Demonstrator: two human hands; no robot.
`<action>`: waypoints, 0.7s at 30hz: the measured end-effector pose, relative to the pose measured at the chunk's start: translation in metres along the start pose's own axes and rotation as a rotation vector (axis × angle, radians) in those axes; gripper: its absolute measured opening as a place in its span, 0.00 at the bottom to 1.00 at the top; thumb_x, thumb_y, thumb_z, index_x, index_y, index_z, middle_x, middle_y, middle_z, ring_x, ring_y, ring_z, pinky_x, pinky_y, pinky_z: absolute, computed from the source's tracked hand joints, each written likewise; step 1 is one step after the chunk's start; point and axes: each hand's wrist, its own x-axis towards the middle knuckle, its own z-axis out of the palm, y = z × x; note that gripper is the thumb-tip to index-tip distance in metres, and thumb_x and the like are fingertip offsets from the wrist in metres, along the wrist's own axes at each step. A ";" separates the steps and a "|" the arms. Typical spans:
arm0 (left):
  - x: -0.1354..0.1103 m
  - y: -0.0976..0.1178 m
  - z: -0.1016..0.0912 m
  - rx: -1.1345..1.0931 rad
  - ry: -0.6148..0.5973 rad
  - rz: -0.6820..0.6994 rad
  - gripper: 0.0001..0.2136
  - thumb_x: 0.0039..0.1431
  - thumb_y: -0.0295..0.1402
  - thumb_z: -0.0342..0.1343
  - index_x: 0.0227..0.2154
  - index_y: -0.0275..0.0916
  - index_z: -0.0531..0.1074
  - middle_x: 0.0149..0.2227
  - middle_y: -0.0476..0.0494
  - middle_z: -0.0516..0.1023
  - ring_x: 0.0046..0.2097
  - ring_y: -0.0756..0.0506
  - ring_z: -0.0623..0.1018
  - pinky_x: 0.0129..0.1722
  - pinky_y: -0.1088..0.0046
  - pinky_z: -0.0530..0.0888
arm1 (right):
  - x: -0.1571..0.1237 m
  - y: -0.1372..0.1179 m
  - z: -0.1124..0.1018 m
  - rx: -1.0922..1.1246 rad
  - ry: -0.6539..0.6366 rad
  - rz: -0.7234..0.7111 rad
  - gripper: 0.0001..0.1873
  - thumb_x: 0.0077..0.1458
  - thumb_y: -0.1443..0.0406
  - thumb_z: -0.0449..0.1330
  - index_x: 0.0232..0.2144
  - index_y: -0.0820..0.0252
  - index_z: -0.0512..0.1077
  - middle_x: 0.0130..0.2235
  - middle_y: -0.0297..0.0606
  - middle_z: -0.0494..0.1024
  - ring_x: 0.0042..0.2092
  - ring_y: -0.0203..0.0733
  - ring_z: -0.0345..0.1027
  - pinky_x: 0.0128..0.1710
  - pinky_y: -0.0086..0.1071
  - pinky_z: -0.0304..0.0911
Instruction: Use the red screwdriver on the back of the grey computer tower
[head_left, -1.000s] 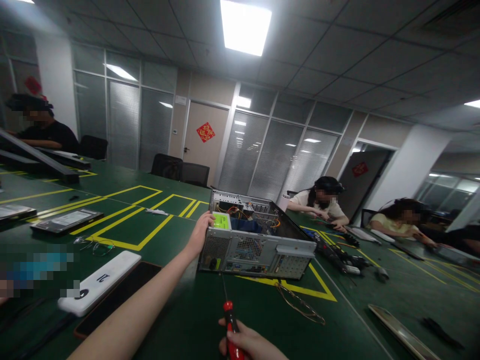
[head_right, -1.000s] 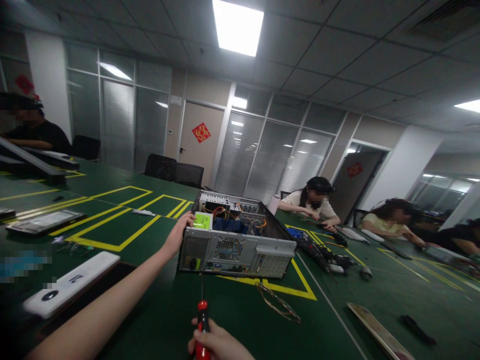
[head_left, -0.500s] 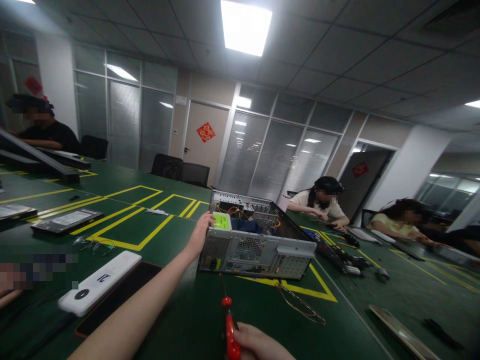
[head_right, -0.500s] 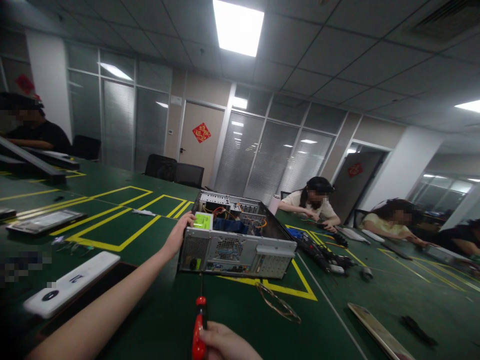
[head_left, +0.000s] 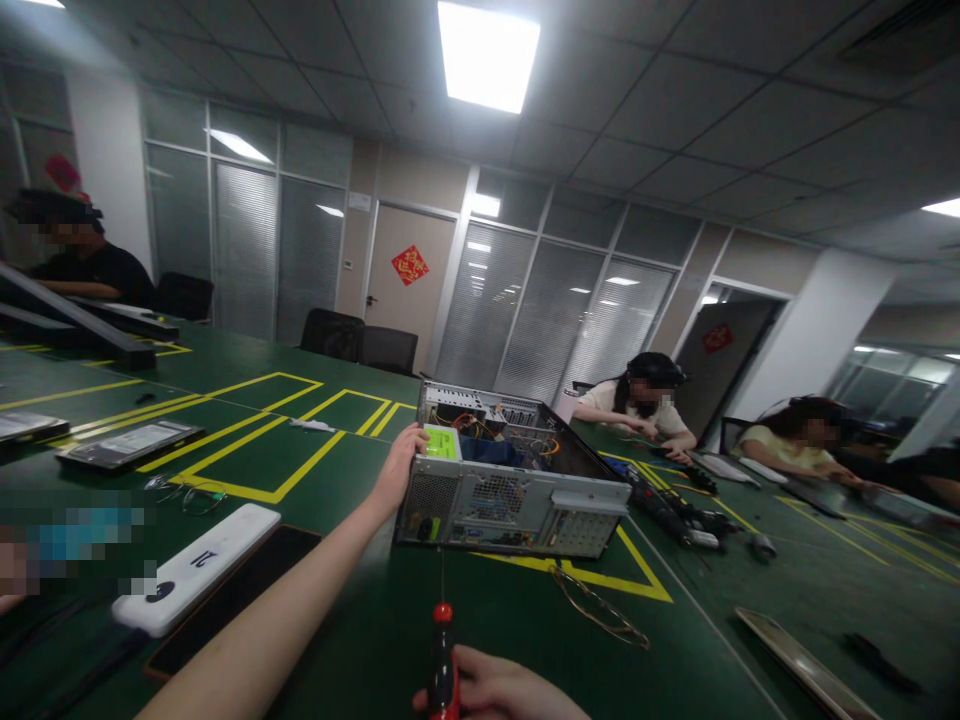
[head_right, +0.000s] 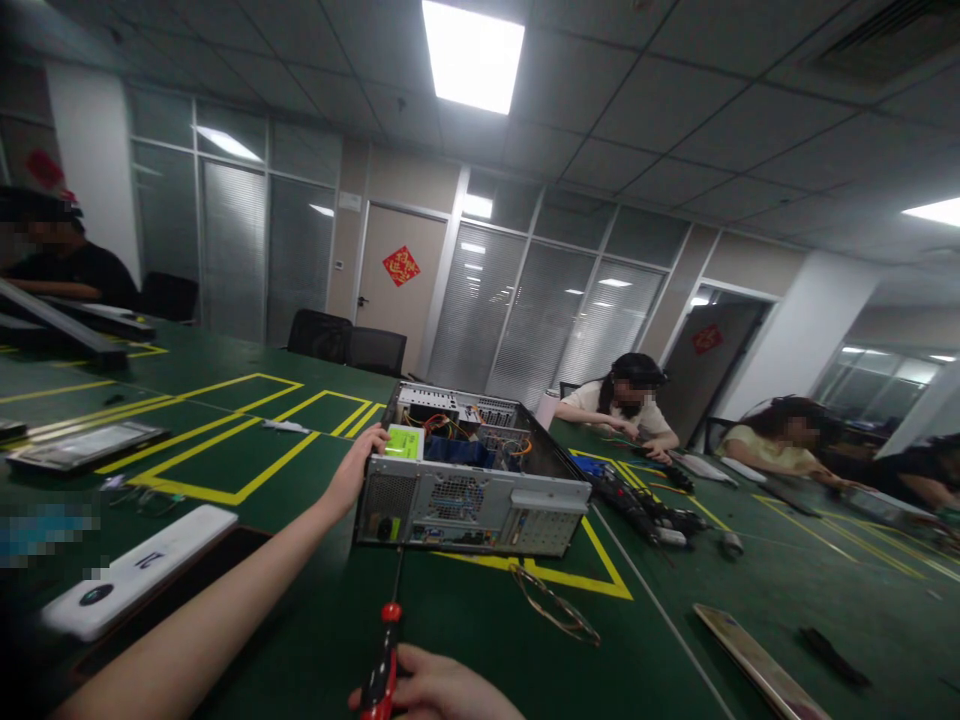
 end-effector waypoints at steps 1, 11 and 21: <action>0.000 0.000 0.000 -0.002 -0.001 0.002 0.19 0.65 0.43 0.36 0.26 0.40 0.65 0.45 0.40 0.73 0.61 0.43 0.64 0.64 0.63 0.58 | 0.001 0.000 -0.001 -0.014 -0.005 -0.001 0.29 0.39 0.70 0.70 0.46 0.66 0.68 0.43 0.47 0.79 0.40 0.37 0.74 0.46 0.32 0.59; -0.001 0.003 -0.001 -0.007 -0.008 -0.025 0.19 0.64 0.44 0.36 0.26 0.41 0.65 0.46 0.40 0.73 0.62 0.42 0.63 0.64 0.61 0.57 | 0.005 0.006 -0.008 -0.002 0.192 -0.057 0.30 0.32 0.51 0.73 0.33 0.60 0.66 0.29 0.31 0.74 0.28 0.33 0.68 0.34 0.32 0.59; 0.000 0.001 0.000 -0.017 0.004 -0.020 0.18 0.64 0.43 0.37 0.25 0.41 0.65 0.45 0.41 0.73 0.61 0.42 0.64 0.63 0.61 0.59 | 0.004 0.000 0.000 -0.059 0.094 -0.009 0.35 0.33 0.61 0.73 0.44 0.65 0.67 0.37 0.42 0.80 0.36 0.34 0.73 0.40 0.29 0.59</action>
